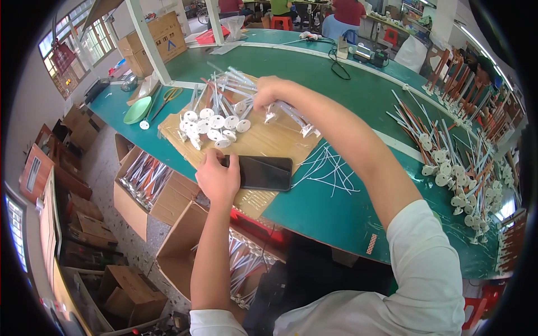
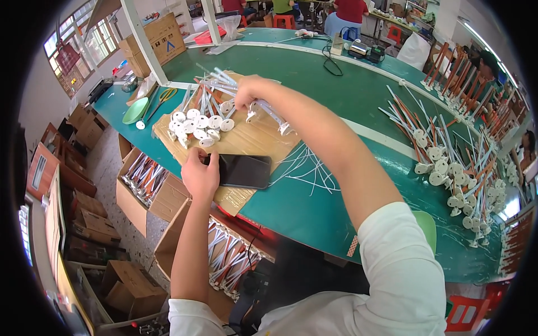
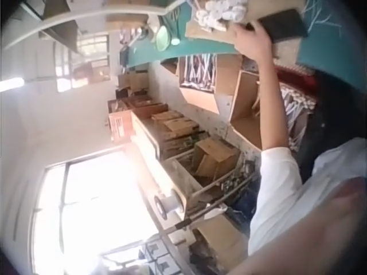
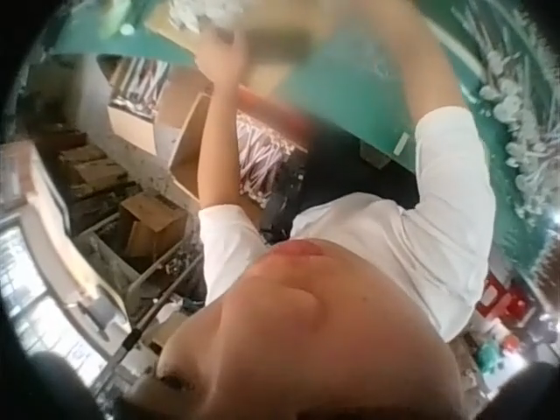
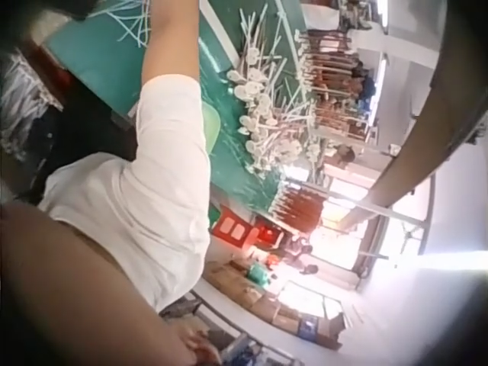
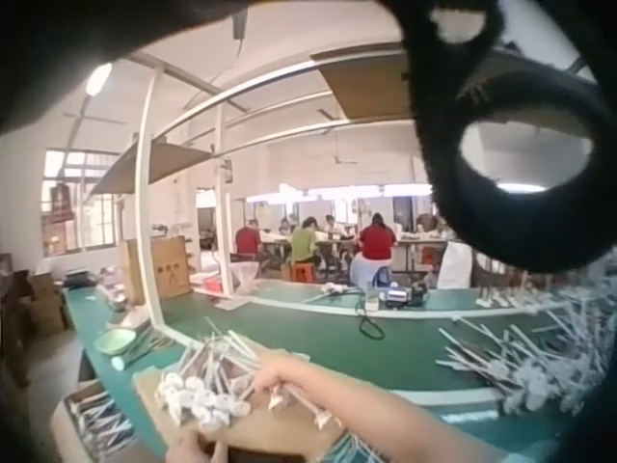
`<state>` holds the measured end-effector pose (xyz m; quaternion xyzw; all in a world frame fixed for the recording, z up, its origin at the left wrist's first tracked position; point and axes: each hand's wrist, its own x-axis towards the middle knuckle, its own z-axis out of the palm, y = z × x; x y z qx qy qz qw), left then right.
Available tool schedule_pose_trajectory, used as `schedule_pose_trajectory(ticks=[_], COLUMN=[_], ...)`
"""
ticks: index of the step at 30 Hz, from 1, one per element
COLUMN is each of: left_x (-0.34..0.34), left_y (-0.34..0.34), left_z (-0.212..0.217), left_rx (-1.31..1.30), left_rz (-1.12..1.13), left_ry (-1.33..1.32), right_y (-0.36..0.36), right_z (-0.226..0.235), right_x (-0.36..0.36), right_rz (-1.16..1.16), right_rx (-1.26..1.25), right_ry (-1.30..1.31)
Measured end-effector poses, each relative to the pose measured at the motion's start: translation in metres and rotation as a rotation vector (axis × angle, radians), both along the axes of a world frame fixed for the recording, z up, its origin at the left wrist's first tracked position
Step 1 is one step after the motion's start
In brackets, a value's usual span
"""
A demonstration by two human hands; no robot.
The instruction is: Bundling multiple LED light strips together using small white ties and placing the completed bundles into a cardboard box.
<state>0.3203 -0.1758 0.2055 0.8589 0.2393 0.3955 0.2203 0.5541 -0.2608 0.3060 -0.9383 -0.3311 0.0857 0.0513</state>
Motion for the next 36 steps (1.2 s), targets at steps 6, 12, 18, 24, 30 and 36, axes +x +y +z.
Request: schedule_pose_trajectory(ticks=[6, 12, 18, 24, 30, 36], left_x=[-0.002, -0.002, -0.012, 0.017, 0.071, 0.085], left_y=[0.000, 0.001, -0.023, -0.248, -0.320, -0.328], left_z=[0.002, 0.000, 0.019, 0.137, 0.157, 0.152], left_rx=[0.008, 0.016, 0.294, -0.293, -0.648, -0.725], left_rz=[-0.022, -0.001, -0.078, -1.034, -1.148, -1.185], left_ry=[-0.004, 0.028, -0.413, -0.407, -0.139, -0.239], right_y=[-0.059, -0.147, -0.238, -0.319, -0.345, -0.416], right_z=[0.045, 0.078, 0.078, 0.041, 0.019, 0.058], right_x=[-0.004, -0.016, -0.093, -0.145, -0.159, -0.160], right_rz=[-0.145, -0.267, -0.168, -0.199, -0.107, -0.206], right_rx=[0.308, 0.713, 0.977, 0.893, 0.936, 0.875], right_ry=[0.094, 0.175, 0.080, -0.034, -0.190, -0.251])
